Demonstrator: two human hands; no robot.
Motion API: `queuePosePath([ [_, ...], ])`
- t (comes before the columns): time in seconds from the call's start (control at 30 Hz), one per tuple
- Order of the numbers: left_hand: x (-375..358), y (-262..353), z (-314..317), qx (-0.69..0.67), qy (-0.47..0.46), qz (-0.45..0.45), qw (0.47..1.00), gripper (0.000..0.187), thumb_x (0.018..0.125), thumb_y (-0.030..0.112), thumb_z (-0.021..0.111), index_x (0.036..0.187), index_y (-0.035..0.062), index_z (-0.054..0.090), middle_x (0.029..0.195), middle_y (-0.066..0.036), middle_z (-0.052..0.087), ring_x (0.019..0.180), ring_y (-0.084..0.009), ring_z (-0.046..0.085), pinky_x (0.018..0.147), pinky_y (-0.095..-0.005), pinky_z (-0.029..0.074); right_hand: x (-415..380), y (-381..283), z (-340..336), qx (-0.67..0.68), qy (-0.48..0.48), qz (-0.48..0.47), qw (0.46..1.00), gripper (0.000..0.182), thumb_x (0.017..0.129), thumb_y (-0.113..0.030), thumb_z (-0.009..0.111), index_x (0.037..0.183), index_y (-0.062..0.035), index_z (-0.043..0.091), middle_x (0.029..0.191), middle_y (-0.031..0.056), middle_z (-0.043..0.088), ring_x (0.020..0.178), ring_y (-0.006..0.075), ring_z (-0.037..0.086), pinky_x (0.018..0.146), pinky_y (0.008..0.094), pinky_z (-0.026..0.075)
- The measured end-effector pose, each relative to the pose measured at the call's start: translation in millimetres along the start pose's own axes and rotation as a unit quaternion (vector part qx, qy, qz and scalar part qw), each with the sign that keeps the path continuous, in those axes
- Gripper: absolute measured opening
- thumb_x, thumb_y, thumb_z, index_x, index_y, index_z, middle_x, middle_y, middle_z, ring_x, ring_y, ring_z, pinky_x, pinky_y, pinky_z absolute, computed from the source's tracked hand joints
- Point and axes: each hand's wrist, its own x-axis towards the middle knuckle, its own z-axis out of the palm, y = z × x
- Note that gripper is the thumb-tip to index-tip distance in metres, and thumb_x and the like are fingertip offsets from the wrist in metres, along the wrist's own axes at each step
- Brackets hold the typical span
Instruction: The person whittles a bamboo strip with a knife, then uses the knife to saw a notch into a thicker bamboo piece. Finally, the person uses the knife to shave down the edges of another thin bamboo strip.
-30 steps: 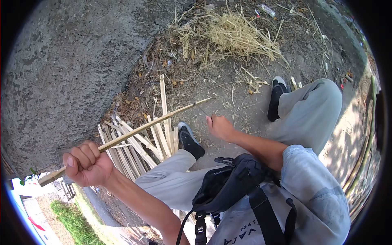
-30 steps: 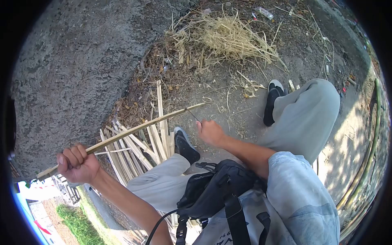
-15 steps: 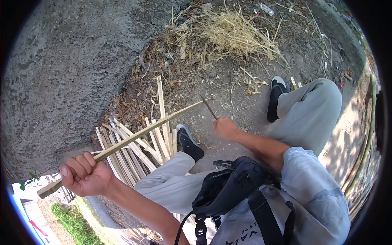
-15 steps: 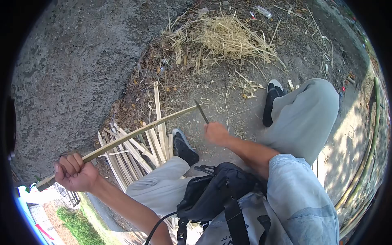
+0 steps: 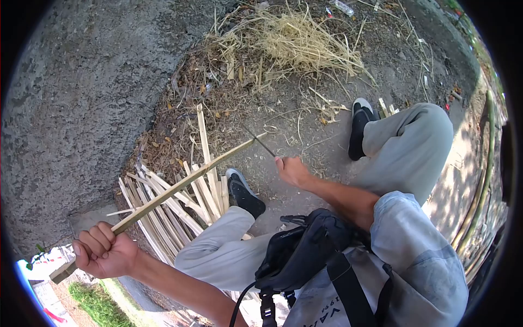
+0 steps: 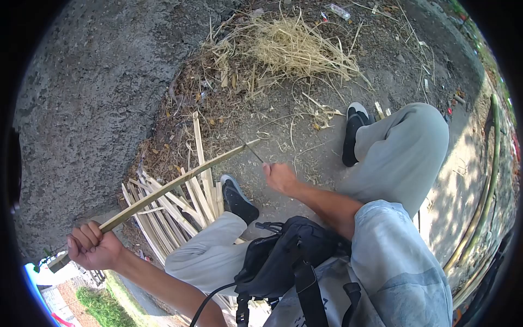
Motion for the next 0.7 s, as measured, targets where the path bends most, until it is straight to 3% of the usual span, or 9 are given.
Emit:
queuePosePath([
  [0.1,1,1,-5,0.006,0.009,-0.006,1.0,0.042,0.092,0.011,0.047,0.056,0.0159,0.025,0.049,0.003,0.023,0.041,-0.0081,0.014,0.043,-0.0274,0.015,-25,-38,4,0.035,0.007,-0.074,0.997,0.056,0.096,-0.036,0.039,0.08,0.0103,0.065,0.075,0.034,0.06,0.077,0.0516,0.061,0.076,0.0532,0.051],
  [0.2,-3,4,-9,0.001,-0.008,-0.006,1.0,0.042,0.092,0.011,0.047,0.056,0.0162,0.025,0.049,0.003,0.022,0.041,-0.0081,0.014,0.043,-0.0272,0.015,1,6,11,-0.007,-0.002,0.04,0.999,0.057,0.096,-0.036,0.038,0.079,0.0113,0.064,0.075,0.035,0.06,0.077,0.0517,0.061,0.075,0.0541,0.051],
  [0.3,-5,3,-1,0.001,-0.011,-0.003,1.0,0.042,0.091,0.01,0.048,0.056,0.0161,0.025,0.049,0.003,0.021,0.041,-0.0078,0.013,0.043,-0.027,0.015,10,8,-7,-0.003,-0.045,0.036,0.998,0.057,0.096,-0.037,0.039,0.079,0.0106,0.065,0.076,0.0362,0.059,0.078,0.0514,0.061,0.076,0.054,0.051],
  [0.4,-4,2,4,0.024,0.032,0.003,0.999,0.043,0.09,0.009,0.049,0.055,0.0163,0.024,0.049,0.003,0.022,0.041,-0.0076,0.013,0.043,-0.0272,0.014,-19,-22,5,0.016,0.008,-0.038,0.999,0.057,0.096,-0.037,0.039,0.079,0.0107,0.065,0.077,0.0369,0.059,0.079,0.0508,0.062,0.077,0.0536,0.051],
  [0.5,-7,5,-4,0.01,0.028,-0.003,1.0,0.044,0.09,0.009,0.049,0.054,0.0167,0.024,0.049,0.003,0.022,0.042,-0.0076,0.012,0.043,-0.0274,0.014,-2,-4,-3,-0.028,-0.031,0.043,0.998,0.056,0.096,-0.037,0.04,0.081,0.0098,0.065,0.077,0.0362,0.06,0.078,0.051,0.061,0.076,0.0534,0.051],
  [0.63,-12,7,-7,0.027,0.032,0.014,0.999,0.046,0.091,0.011,0.049,0.053,0.017,0.023,0.048,0.003,0.021,0.042,-0.008,0.012,0.043,-0.0277,0.014,8,2,-10,-0.021,-0.042,0.012,0.999,0.054,0.096,-0.038,0.04,0.085,0.0073,0.066,0.078,0.0344,0.061,0.08,0.0504,0.062,0.077,0.0534,0.051],
  [0.7,-16,8,-2,0.043,0.076,0.015,0.996,0.046,0.09,0.01,0.048,0.053,0.0172,0.022,0.048,0.003,0.02,0.042,-0.0081,0.012,0.043,-0.0281,0.013,-21,-31,-15,-0.018,-0.04,-0.016,0.999,0.054,0.097,-0.038,0.039,0.087,0.0062,0.067,0.08,0.0332,0.062,0.082,0.0495,0.062,0.078,0.0526,0.051],
])
